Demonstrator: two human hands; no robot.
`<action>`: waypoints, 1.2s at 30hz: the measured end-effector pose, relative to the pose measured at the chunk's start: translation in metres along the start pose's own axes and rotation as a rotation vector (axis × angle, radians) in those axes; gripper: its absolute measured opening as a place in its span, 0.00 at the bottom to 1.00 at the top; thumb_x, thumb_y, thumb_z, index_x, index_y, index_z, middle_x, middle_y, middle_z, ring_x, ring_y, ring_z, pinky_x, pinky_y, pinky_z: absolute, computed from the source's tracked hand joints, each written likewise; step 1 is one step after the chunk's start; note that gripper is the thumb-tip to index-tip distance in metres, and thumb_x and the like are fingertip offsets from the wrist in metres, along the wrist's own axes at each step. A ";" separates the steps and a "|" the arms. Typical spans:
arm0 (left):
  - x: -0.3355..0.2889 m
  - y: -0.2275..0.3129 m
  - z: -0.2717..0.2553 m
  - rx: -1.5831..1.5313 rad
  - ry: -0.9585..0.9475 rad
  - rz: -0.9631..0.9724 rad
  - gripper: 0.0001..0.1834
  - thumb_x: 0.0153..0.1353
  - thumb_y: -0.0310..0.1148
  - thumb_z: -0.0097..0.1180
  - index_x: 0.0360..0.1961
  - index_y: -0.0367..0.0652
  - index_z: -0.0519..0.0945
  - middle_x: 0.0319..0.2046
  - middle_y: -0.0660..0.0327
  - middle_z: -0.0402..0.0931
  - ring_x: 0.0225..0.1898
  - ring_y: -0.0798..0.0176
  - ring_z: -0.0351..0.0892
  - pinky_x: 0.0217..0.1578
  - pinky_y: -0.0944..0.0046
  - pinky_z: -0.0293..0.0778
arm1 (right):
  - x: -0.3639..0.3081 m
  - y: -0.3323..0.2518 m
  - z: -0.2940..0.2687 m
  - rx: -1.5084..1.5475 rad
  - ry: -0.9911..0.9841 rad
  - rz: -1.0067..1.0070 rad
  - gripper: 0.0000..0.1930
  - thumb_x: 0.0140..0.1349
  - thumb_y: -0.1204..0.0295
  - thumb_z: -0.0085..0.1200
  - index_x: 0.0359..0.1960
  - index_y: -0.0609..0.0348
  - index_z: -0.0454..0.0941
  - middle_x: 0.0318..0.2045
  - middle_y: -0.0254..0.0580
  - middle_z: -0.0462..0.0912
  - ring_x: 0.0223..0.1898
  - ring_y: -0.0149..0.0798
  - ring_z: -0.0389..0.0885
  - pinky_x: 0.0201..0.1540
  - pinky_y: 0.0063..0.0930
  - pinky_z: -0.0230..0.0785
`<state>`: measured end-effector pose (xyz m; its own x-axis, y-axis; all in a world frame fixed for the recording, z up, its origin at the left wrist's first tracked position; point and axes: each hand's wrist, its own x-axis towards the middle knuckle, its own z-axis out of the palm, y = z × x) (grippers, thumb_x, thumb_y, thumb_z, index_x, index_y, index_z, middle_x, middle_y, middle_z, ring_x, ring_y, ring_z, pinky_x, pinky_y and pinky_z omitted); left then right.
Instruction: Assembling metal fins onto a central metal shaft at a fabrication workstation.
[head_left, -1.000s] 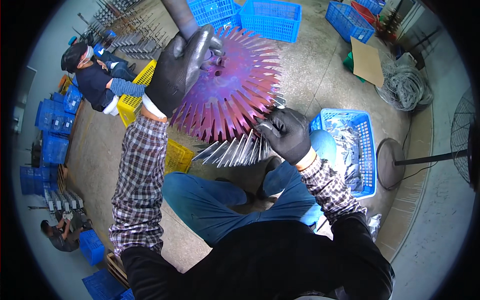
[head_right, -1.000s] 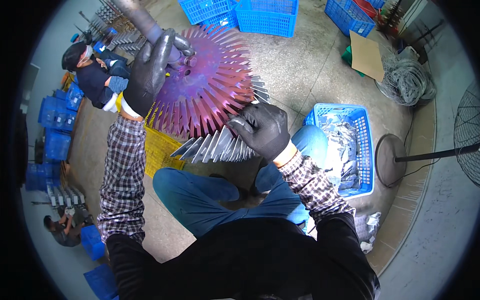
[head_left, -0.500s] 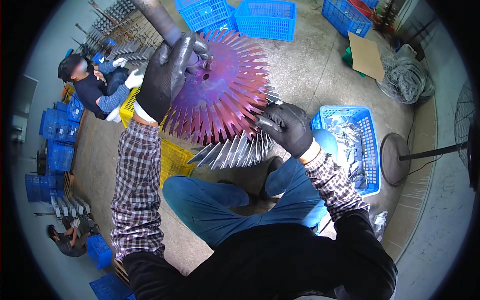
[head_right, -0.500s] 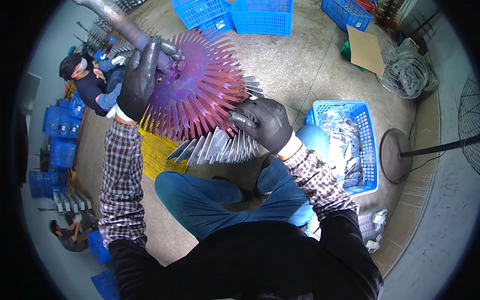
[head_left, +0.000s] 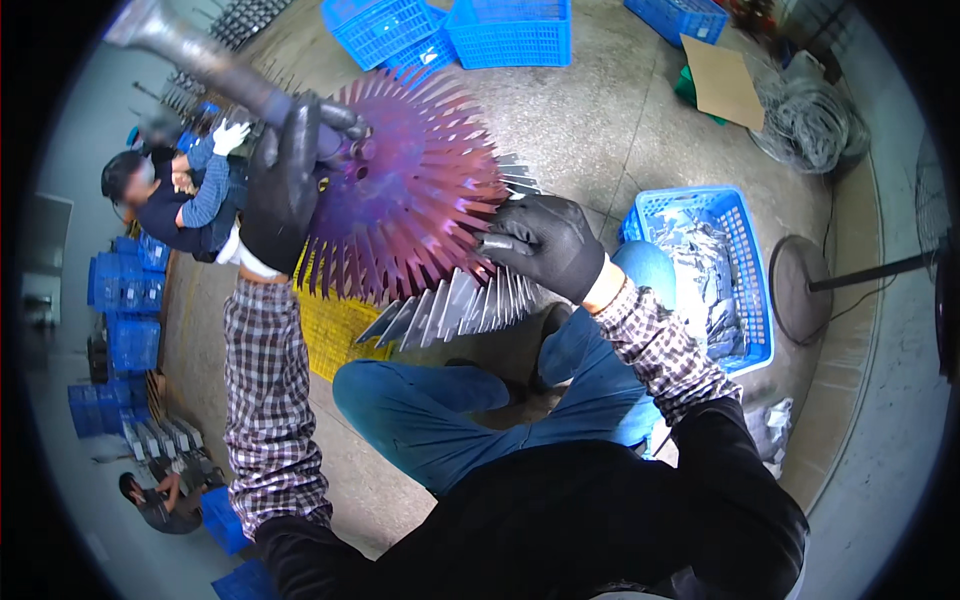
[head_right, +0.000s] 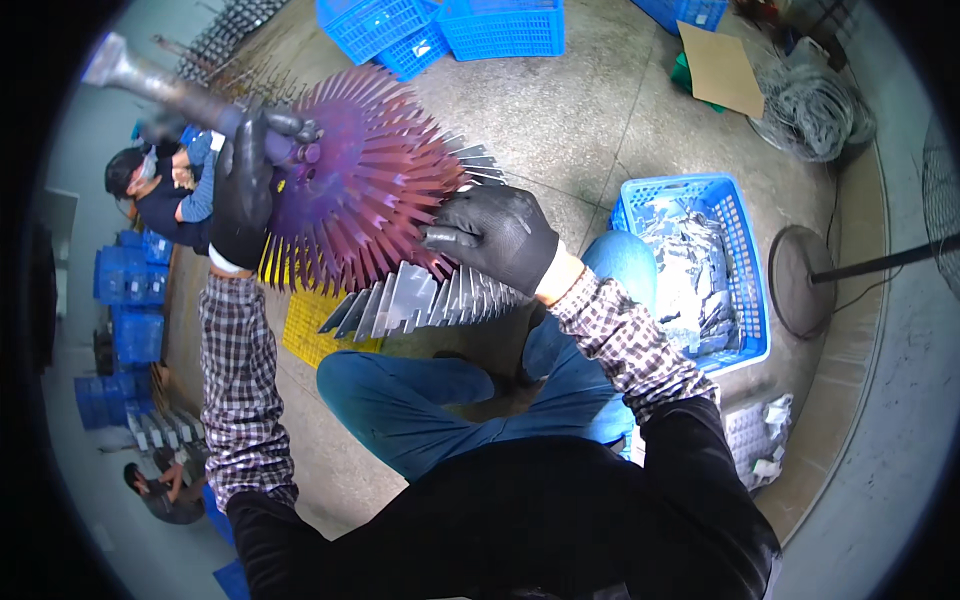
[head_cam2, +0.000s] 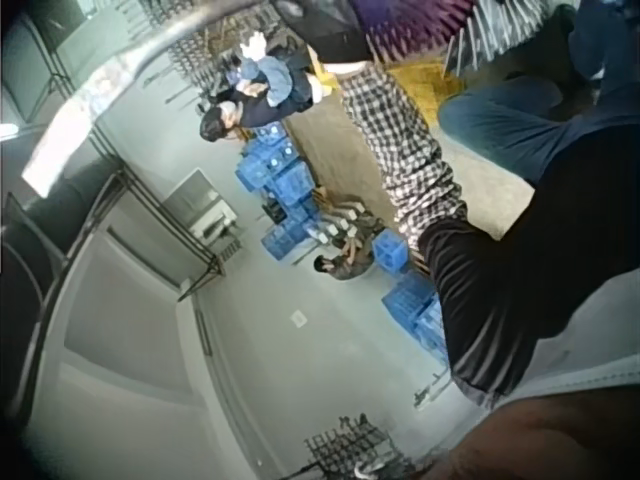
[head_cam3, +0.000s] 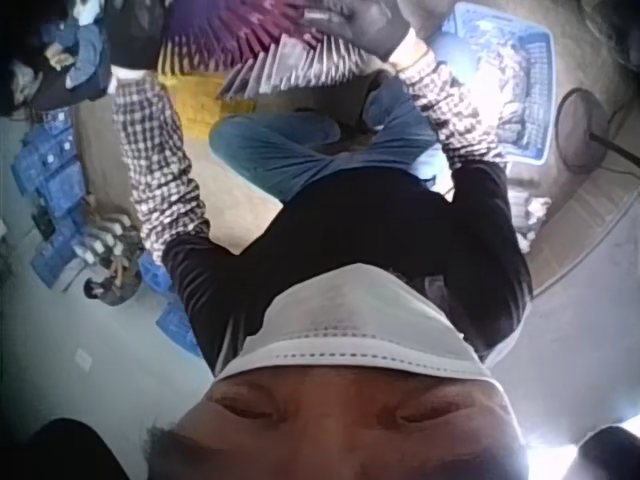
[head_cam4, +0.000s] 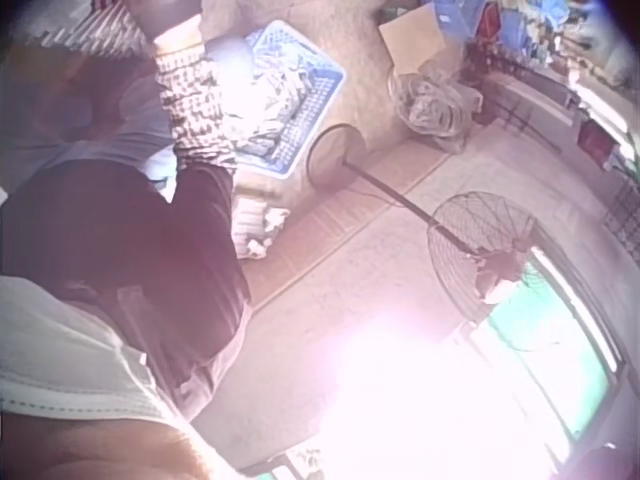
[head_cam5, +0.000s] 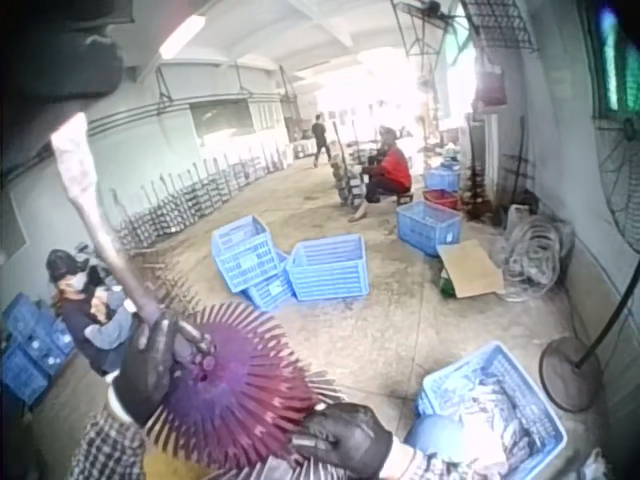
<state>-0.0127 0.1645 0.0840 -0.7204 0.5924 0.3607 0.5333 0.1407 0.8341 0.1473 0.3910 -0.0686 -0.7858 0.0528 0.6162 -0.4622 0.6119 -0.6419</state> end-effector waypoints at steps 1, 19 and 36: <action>-0.002 0.007 0.002 0.014 0.007 -0.024 0.20 0.82 0.42 0.42 0.47 0.37 0.80 0.41 0.56 0.85 0.40 0.62 0.83 0.45 0.62 0.77 | 0.002 0.000 -0.002 0.057 0.029 -0.051 0.10 0.61 0.64 0.71 0.33 0.55 0.86 0.25 0.36 0.83 0.24 0.41 0.76 0.32 0.35 0.70; -0.005 0.018 0.003 0.380 0.050 0.145 0.21 0.83 0.39 0.37 0.44 0.35 0.80 0.41 0.54 0.85 0.40 0.60 0.83 0.47 0.61 0.76 | 0.007 0.016 0.015 0.264 0.110 0.021 0.12 0.66 0.64 0.68 0.28 0.57 0.85 0.19 0.34 0.79 0.18 0.36 0.70 0.26 0.32 0.66; 0.000 0.012 0.000 0.164 0.008 0.020 0.22 0.83 0.41 0.39 0.46 0.37 0.82 0.41 0.57 0.85 0.39 0.63 0.83 0.42 0.63 0.77 | -0.007 0.001 -0.049 0.090 -0.279 0.448 0.13 0.65 0.60 0.66 0.32 0.57 0.86 0.22 0.38 0.81 0.23 0.37 0.76 0.30 0.32 0.71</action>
<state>-0.0062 0.1657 0.0937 -0.7119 0.5905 0.3803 0.6124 0.2568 0.7477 0.1720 0.4302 -0.0513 -0.9880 0.0736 0.1361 -0.0804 0.5071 -0.8581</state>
